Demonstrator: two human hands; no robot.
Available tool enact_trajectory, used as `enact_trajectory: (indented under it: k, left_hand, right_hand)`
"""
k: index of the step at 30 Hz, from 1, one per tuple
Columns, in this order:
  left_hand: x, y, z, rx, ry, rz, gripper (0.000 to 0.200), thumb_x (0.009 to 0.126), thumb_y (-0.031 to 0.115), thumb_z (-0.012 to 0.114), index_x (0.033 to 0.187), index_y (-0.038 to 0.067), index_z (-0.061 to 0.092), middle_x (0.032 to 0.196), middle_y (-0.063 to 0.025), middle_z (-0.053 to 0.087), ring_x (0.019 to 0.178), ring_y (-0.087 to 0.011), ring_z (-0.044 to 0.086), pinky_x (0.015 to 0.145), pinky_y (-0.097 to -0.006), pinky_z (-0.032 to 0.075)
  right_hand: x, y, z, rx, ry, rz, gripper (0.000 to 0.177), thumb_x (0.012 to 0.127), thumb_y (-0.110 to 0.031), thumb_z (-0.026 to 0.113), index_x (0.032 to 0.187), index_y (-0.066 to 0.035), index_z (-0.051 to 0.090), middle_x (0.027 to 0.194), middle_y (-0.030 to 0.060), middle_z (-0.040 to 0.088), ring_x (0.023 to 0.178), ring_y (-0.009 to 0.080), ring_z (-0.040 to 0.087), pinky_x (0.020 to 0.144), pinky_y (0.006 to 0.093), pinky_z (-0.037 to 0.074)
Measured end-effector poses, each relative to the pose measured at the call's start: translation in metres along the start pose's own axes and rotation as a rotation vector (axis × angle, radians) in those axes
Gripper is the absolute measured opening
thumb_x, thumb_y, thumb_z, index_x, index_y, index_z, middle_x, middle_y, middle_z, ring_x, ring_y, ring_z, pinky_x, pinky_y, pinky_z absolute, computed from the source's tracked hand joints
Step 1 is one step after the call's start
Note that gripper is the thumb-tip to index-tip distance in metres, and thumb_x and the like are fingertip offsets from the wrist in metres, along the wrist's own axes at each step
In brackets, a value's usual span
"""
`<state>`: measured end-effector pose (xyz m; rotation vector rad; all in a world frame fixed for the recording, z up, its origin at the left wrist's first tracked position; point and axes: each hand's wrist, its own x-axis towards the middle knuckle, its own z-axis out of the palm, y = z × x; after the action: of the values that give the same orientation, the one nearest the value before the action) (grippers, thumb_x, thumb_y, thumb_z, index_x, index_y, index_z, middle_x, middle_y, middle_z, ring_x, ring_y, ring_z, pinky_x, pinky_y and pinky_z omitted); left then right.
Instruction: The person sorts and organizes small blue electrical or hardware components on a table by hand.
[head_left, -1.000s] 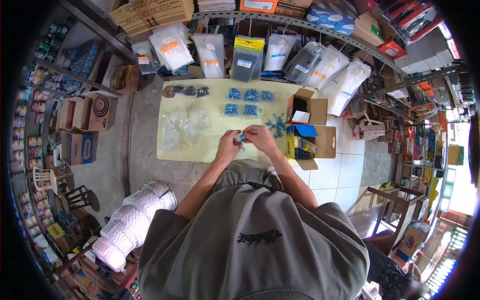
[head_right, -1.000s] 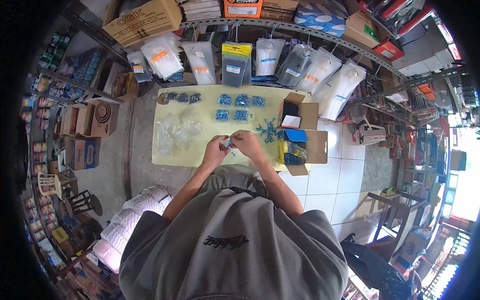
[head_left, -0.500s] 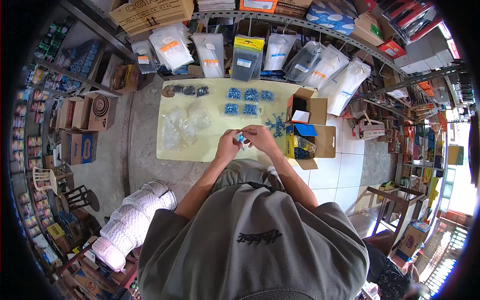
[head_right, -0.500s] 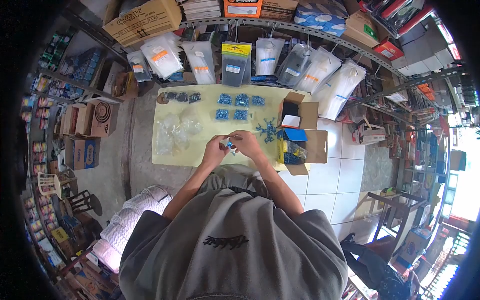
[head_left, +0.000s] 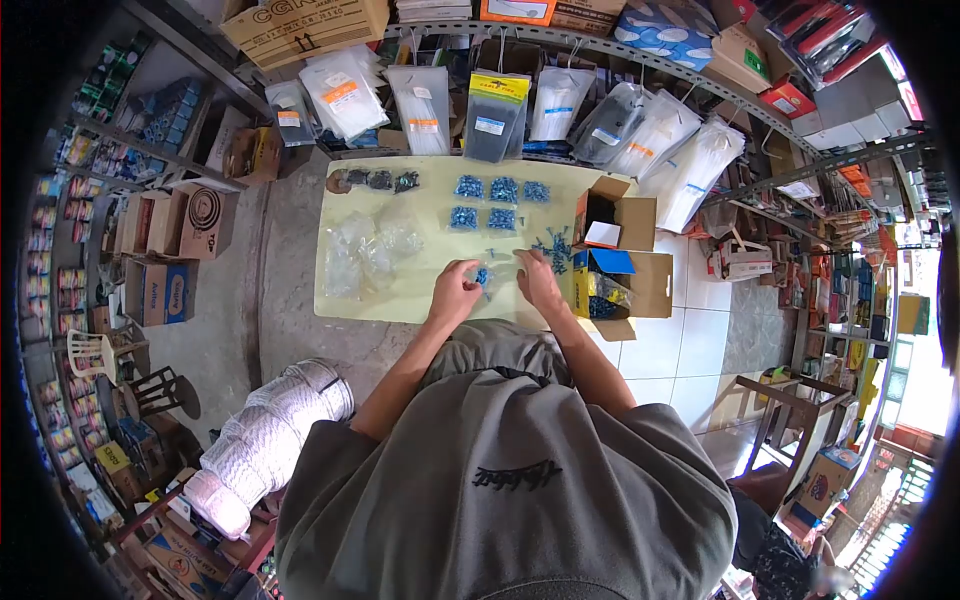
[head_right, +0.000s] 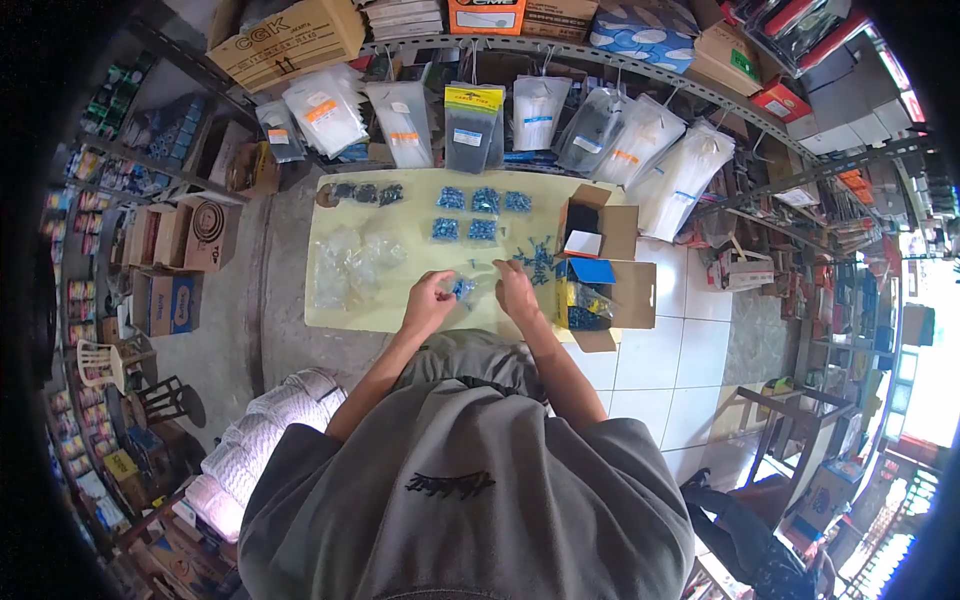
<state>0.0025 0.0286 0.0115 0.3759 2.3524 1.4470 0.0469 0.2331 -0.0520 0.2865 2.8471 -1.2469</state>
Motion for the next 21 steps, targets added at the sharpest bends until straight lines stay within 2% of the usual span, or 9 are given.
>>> enact_trajectory:
  k: [1,2,4,5,8,11,15,17,21]
  left_hand:
    - [-0.001,0.0,0.001,0.001,-0.001,-0.001,0.042,0.072,-0.001,0.064,0.114,-0.001,0.059,0.106,-0.0149,0.061,0.068,-0.0194,0.063,0.064,-0.0298,0.052]
    - [-0.001,0.0,0.001,-0.016,0.004,0.0,0.042,0.072,-0.001,0.063,0.114,-0.001,0.059,0.107,-0.0149,0.061,0.068,-0.0189,0.063,0.064,-0.0296,0.052]
    - [-0.002,-0.004,0.003,-0.029,0.009,0.001,0.042,0.072,-0.002,0.063,0.114,-0.001,0.059,0.107,-0.0148,0.061,0.068,-0.0185,0.063,0.064,-0.0294,0.052]
    - [-0.002,-0.006,0.004,-0.035,0.009,0.017,0.041,0.073,-0.002,0.063,0.114,-0.001,0.059,0.108,-0.0147,0.061,0.068,-0.0183,0.063,0.063,-0.0294,0.052]
    - [-0.004,-0.005,0.003,-0.033,0.004,0.012,0.041,0.073,-0.002,0.064,0.114,0.0,0.059,0.11,-0.0136,0.061,0.069,-0.0168,0.064,0.064,-0.0279,0.052]
    - [-0.005,-0.002,-0.002,-0.016,0.002,-0.024,0.042,0.074,-0.003,0.064,0.115,0.0,0.059,0.111,-0.0126,0.061,0.071,-0.0157,0.064,0.064,-0.0265,0.052]
    - [-0.004,-0.003,-0.001,-0.019,0.012,-0.024,0.042,0.073,-0.004,0.062,0.115,0.001,0.059,0.11,-0.0121,0.061,0.071,-0.0151,0.064,0.064,-0.0267,0.052]
    - [-0.003,-0.002,0.0,-0.018,0.014,-0.008,0.041,0.073,-0.003,0.063,0.114,0.0,0.059,0.109,-0.0133,0.062,0.069,-0.0166,0.064,0.064,-0.0278,0.052]
    - [-0.001,0.0,0.002,-0.016,-0.005,-0.005,0.041,0.073,-0.002,0.063,0.114,-0.001,0.059,0.109,-0.014,0.062,0.068,-0.018,0.064,0.064,-0.0289,0.052]
  right_hand:
    - [0.003,-0.005,0.002,0.05,-0.048,-0.007,0.05,0.075,0.0,0.056,0.124,-0.01,0.057,0.127,0.0206,0.053,0.109,0.0368,0.055,0.092,0.04,0.047]
    - [0.008,-0.011,0.007,0.052,-0.047,-0.006,0.05,0.075,0.0,0.056,0.124,-0.01,0.057,0.127,0.0206,0.053,0.109,0.0368,0.055,0.092,0.04,0.047]
    - [0.019,-0.018,0.018,-0.361,-0.165,-0.177,0.054,0.077,0.002,0.052,0.129,-0.013,0.054,0.139,0.0168,0.044,0.119,0.0349,0.05,0.1,0.0396,0.042]
    - [0.022,-0.019,0.018,-0.358,-0.164,-0.178,0.054,0.077,0.002,0.052,0.129,-0.013,0.054,0.139,0.0168,0.044,0.119,0.0349,0.05,0.1,0.0396,0.042]
    - [0.029,-0.013,0.026,-0.464,-0.281,-0.389,0.05,0.081,0.001,0.049,0.13,-0.012,0.053,0.142,0.0127,0.042,0.127,0.0323,0.045,0.106,0.0389,0.038]
    - [0.029,0.01,0.031,-0.405,-0.26,-0.377,0.044,0.082,0.0,0.049,0.124,-0.006,0.056,0.138,0.0144,0.046,0.125,0.0327,0.045,0.104,0.0391,0.04]
    - [0.011,0.031,0.025,-0.387,-0.208,-0.302,0.041,0.082,0.001,0.049,0.122,-0.004,0.057,0.138,0.0162,0.045,0.129,0.0323,0.041,0.106,0.0397,0.038]
    - [-0.001,0.033,0.019,-0.364,-0.106,-0.341,0.037,0.081,0.001,0.049,0.117,-0.002,0.059,0.13,0.018,0.051,0.123,0.0347,0.046,0.103,0.0401,0.04]
    - [-0.016,0.035,0.011,-0.334,-0.106,-0.288,0.037,0.08,0.004,0.049,0.115,0.0,0.06,0.128,0.0191,0.051,0.122,0.036,0.046,0.102,0.0406,0.041]
